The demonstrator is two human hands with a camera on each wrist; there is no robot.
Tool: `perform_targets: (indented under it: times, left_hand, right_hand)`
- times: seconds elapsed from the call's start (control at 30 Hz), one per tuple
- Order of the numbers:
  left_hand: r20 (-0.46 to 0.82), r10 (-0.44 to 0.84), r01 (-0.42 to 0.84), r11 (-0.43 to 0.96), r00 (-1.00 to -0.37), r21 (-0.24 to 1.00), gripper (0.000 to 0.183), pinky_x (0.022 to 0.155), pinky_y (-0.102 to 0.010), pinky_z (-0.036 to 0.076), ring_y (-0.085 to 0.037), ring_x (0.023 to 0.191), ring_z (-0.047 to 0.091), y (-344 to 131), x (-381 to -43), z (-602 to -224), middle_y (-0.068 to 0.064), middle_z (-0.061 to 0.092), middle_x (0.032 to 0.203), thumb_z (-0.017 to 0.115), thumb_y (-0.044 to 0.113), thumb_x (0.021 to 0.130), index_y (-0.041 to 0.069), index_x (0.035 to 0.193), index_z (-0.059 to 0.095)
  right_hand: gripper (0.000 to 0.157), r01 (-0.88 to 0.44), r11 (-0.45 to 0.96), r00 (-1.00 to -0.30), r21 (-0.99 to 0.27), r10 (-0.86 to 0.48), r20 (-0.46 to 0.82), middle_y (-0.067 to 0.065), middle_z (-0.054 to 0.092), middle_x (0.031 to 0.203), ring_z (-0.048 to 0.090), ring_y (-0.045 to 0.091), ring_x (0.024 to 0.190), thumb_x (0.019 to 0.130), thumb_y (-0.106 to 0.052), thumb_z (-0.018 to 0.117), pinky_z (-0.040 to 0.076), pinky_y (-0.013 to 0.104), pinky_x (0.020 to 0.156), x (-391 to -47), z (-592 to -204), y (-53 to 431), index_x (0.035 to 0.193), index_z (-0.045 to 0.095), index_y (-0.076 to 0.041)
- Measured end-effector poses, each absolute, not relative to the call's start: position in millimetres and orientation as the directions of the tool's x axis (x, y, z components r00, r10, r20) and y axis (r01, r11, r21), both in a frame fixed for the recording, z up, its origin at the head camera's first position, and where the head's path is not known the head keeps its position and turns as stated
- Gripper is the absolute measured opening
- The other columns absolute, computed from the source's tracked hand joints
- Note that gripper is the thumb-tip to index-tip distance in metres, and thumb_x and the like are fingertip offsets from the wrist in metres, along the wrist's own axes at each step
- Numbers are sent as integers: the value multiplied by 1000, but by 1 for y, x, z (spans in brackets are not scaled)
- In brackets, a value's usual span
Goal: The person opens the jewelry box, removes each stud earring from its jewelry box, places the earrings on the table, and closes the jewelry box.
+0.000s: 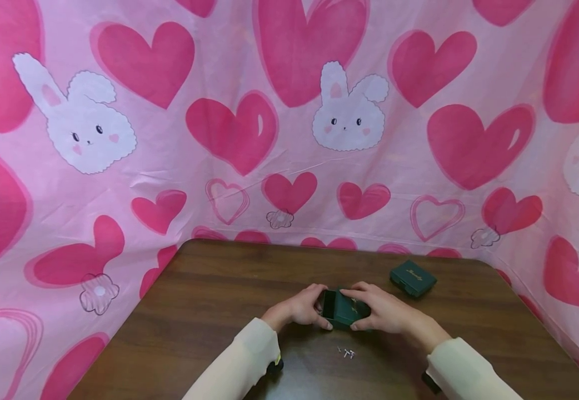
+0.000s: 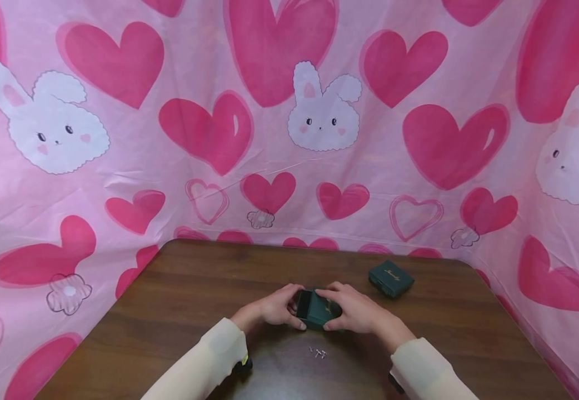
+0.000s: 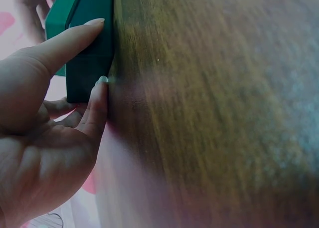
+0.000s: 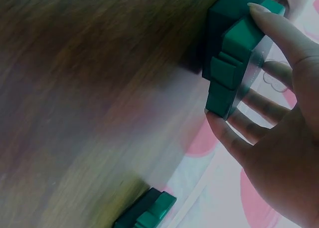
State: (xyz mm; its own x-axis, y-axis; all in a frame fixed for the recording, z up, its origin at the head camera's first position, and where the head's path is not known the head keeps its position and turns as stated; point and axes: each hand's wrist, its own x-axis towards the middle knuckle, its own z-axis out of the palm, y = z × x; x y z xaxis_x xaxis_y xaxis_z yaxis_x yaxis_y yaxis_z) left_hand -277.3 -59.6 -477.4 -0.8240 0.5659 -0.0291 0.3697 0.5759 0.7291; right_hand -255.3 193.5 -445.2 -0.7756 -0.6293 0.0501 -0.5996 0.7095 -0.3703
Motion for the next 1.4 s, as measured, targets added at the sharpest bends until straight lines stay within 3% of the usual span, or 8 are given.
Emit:
perform_targets:
  times: [0.7, 1.4]
  left_hand:
    - [-23, 566, 392, 599, -824, 698, 87, 88, -26, 46, -13, 96, 50, -59, -277, -476, 1, 48, 114, 92, 12, 75, 9, 146, 43]
    - [-33, 543, 372, 617, -839, 693, 97, 97, -31, 47, -15, 104, 50, -58, -274, -477, -1, 49, 124, 94, 15, 73, 8, 151, 36]
  right_hand:
    - [78, -614, 708, -764, -350, -644, 38, 11, 53, 138, 53, 29, 119, 82, -42, 85, 50, 57, 94, -262, -439, 173, 147, 53, -13]
    - [73, -639, 698, -743, -322, -668, 27, 11, 56, 134, 55, 29, 114, 82, -43, 84, 47, 59, 96, -266, -441, 165, 144, 58, -15]
